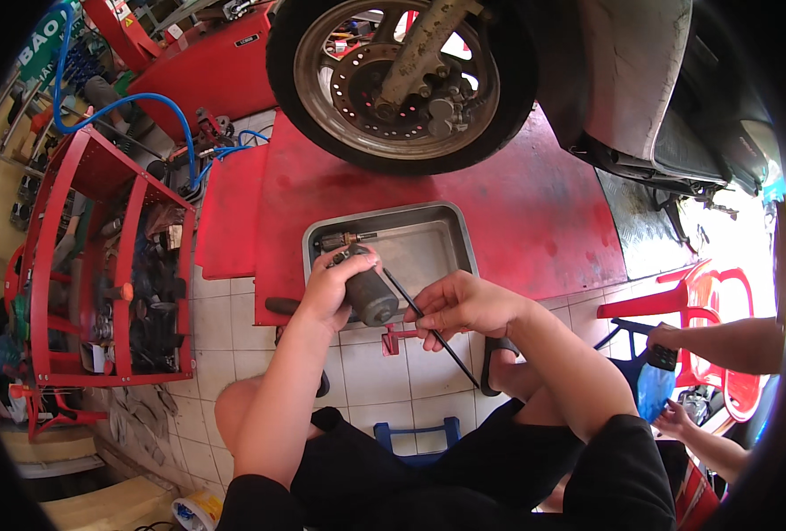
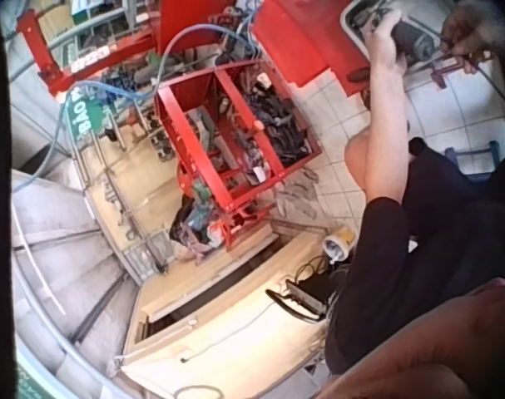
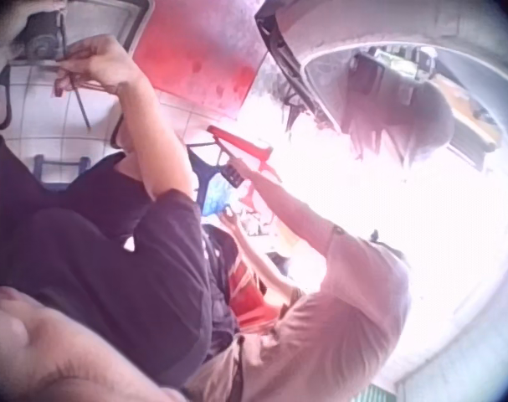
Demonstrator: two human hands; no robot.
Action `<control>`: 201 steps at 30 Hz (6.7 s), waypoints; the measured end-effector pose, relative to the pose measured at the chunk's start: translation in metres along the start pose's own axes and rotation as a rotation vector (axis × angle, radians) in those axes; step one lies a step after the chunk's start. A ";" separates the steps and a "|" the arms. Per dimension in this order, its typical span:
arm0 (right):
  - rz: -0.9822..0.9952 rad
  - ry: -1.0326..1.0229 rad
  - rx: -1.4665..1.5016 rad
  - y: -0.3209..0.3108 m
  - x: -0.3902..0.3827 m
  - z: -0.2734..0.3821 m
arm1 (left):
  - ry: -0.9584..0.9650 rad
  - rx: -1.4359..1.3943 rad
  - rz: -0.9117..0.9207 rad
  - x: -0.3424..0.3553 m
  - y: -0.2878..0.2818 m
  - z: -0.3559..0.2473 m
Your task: The person disassembles a motorcycle carburetor using a screwdriver and a small metal rod. They remove screws and internal components, placing them into a metal tray. The person then uses the rod to probe and clean the interior of the carburetor body.
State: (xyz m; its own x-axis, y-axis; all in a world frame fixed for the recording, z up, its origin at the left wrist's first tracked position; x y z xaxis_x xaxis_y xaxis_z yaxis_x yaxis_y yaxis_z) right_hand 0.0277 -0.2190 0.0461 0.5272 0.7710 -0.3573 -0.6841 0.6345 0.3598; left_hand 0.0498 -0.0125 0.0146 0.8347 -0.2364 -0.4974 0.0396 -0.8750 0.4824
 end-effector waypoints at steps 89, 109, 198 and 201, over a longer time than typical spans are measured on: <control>-0.263 0.354 -1.554 -0.048 0.045 -0.022 | -0.006 -0.386 -0.345 -0.031 -0.014 -0.013; -0.505 -0.240 -0.706 0.004 -0.014 0.067 | 0.077 -0.150 0.043 -0.032 0.011 -0.009; -0.076 -0.231 -0.931 -0.019 -0.017 0.027 | 0.104 0.285 -0.416 -0.020 -0.016 0.009; -0.072 -0.289 -0.887 -0.026 -0.006 0.015 | 0.134 0.317 -0.420 -0.019 -0.017 0.010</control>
State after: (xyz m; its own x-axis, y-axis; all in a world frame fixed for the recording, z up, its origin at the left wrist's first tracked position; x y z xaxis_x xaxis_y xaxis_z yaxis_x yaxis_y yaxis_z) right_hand 0.0500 -0.2398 0.0517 0.6066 0.7907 -0.0823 -0.7168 0.4993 -0.4867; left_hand 0.0282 0.0029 0.0082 0.8461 0.1990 -0.4944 0.2344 -0.9721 0.0100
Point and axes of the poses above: each hand's wrist, its own x-axis towards the middle knuckle, its own y-axis out of the palm, z = x × y, the point moved 4 cm from there along x, towards the middle knuckle, and after that the axes turned 8 degrees about -y, right-handed, at the moved point
